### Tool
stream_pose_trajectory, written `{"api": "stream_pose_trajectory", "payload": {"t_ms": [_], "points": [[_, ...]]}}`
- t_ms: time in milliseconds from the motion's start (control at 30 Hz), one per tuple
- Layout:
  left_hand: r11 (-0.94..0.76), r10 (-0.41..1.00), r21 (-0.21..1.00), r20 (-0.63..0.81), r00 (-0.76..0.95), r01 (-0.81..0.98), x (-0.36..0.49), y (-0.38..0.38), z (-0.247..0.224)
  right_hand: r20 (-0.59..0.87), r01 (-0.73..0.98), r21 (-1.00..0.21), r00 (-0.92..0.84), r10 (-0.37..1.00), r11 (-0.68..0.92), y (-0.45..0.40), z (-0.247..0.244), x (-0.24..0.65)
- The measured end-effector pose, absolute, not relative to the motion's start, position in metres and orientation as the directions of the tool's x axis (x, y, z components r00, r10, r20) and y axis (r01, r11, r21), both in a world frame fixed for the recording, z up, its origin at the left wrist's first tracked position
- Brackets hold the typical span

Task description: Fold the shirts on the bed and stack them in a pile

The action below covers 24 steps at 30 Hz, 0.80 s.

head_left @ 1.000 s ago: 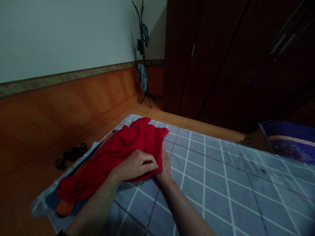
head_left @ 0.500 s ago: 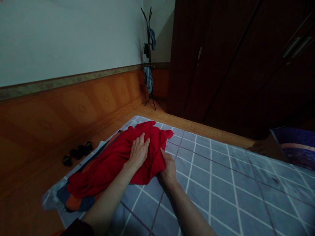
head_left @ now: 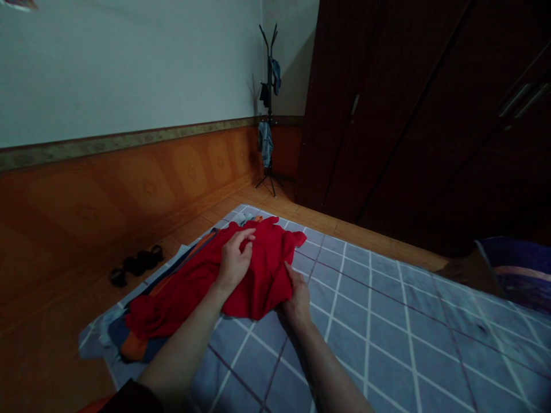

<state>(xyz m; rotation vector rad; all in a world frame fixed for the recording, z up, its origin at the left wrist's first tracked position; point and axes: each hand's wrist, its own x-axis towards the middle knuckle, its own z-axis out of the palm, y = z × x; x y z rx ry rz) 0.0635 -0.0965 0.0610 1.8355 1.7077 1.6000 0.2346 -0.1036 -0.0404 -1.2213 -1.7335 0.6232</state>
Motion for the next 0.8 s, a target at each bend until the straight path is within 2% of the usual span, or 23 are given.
{"api": "stream_pose_trajectory", "payload": {"t_ms": [100, 200, 267, 333, 400, 467, 533, 567, 633, 733, 800], "points": [[-0.437, 0.720, 0.824, 0.561, -0.408, 0.360, 0.060, -0.113, 0.093, 0.384, 0.369, -0.854, -0.030, 0.923, 0.367, -0.101, -0.042, 0.236], [-0.559, 0.635, 0.800, 0.581, -0.508, 0.217, 0.061, -0.138, 0.117, 0.436, 0.242, -0.881, 0.079, 0.897, 0.407, -0.100, -0.024, 0.238], [-0.610, 0.623, 0.773, 0.603, -0.498, 0.173, 0.062, -0.158, 0.130, 0.484, 0.139, -0.874, 0.163, 0.860, 0.465, -0.105, 0.004, 0.245], [-0.616, 0.706, 0.770, 0.632, -0.320, 0.163, 0.061, -0.177, 0.142, 0.536, 0.072, -0.841, 0.254, 0.805, 0.537, -0.117, 0.043, 0.257], [-0.587, 0.809, 0.789, 0.578, 0.106, 0.179, 0.057, -0.193, 0.155, 0.599, 0.110, -0.790, 0.351, 0.719, 0.604, -0.136, 0.081, 0.279], [-0.557, 0.757, 0.798, 0.375, 0.535, 0.231, 0.054, -0.201, 0.164, 0.679, 0.227, -0.731, 0.326, 0.657, 0.643, -0.158, 0.107, 0.307], [-0.546, 0.694, 0.775, 0.207, 0.689, 0.318, 0.053, -0.199, 0.166, 0.734, 0.367, -0.667, 0.173, 0.657, 0.649, -0.176, 0.112, 0.338], [-0.536, 0.712, 0.758, 0.169, 0.682, 0.371, 0.055, -0.195, 0.164, 0.714, 0.429, -0.653, 0.074, 0.696, 0.624, -0.183, 0.107, 0.353], [-0.483, 0.788, 0.728, 0.120, 0.604, 0.487, 0.061, -0.181, 0.152, 0.554, 0.565, -0.656, -0.091, 0.827, 0.501, -0.195, 0.084, 0.381], [-0.433, 0.839, 0.642, 0.031, 0.543, 0.632, 0.076, -0.159, 0.120, 0.188, 0.756, -0.621, -0.113, 0.976, 0.207, -0.210, 0.041, 0.412], [-0.461, 0.835, 0.544, -0.003, 0.551, 0.701, 0.087, -0.145, 0.093, 0.037, 0.773, -0.624, -0.120, 0.992, 0.117, -0.220, 0.023, 0.425]]}}
